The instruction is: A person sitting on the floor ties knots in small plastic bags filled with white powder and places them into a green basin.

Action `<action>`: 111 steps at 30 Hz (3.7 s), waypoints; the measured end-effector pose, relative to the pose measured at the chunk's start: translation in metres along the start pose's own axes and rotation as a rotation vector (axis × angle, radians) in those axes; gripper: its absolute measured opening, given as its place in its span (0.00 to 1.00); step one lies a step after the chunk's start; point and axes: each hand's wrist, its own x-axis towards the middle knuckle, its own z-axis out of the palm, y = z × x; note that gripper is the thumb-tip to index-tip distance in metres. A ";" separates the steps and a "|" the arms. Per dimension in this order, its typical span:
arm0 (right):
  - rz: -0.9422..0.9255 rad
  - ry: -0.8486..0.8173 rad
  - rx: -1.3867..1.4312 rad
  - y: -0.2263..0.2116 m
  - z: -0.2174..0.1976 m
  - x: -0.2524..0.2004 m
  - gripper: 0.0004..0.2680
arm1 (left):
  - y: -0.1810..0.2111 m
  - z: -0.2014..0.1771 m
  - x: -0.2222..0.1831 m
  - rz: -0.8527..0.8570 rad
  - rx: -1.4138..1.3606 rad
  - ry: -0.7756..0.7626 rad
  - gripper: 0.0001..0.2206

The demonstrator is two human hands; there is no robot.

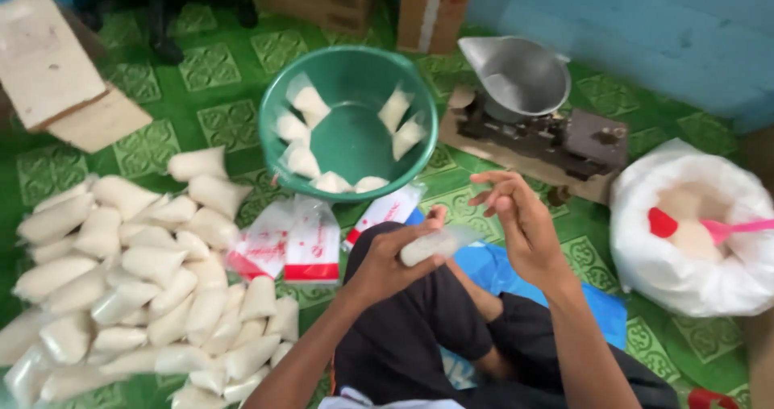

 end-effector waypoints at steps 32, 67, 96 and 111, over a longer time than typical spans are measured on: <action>-0.093 0.170 -0.114 0.021 0.088 -0.017 0.02 | 0.043 -0.079 0.034 -0.116 0.328 -0.099 0.04; -0.293 0.222 -0.228 -0.021 0.085 -0.041 0.04 | 0.018 -0.001 0.015 -0.315 1.403 -1.185 0.11; -0.185 -0.510 -0.538 0.026 0.060 0.013 0.04 | -0.086 0.004 0.017 -0.597 1.368 -1.205 0.19; 0.507 -0.947 -0.962 0.057 0.112 0.020 0.25 | -0.098 0.009 0.013 -0.479 1.253 -1.260 0.14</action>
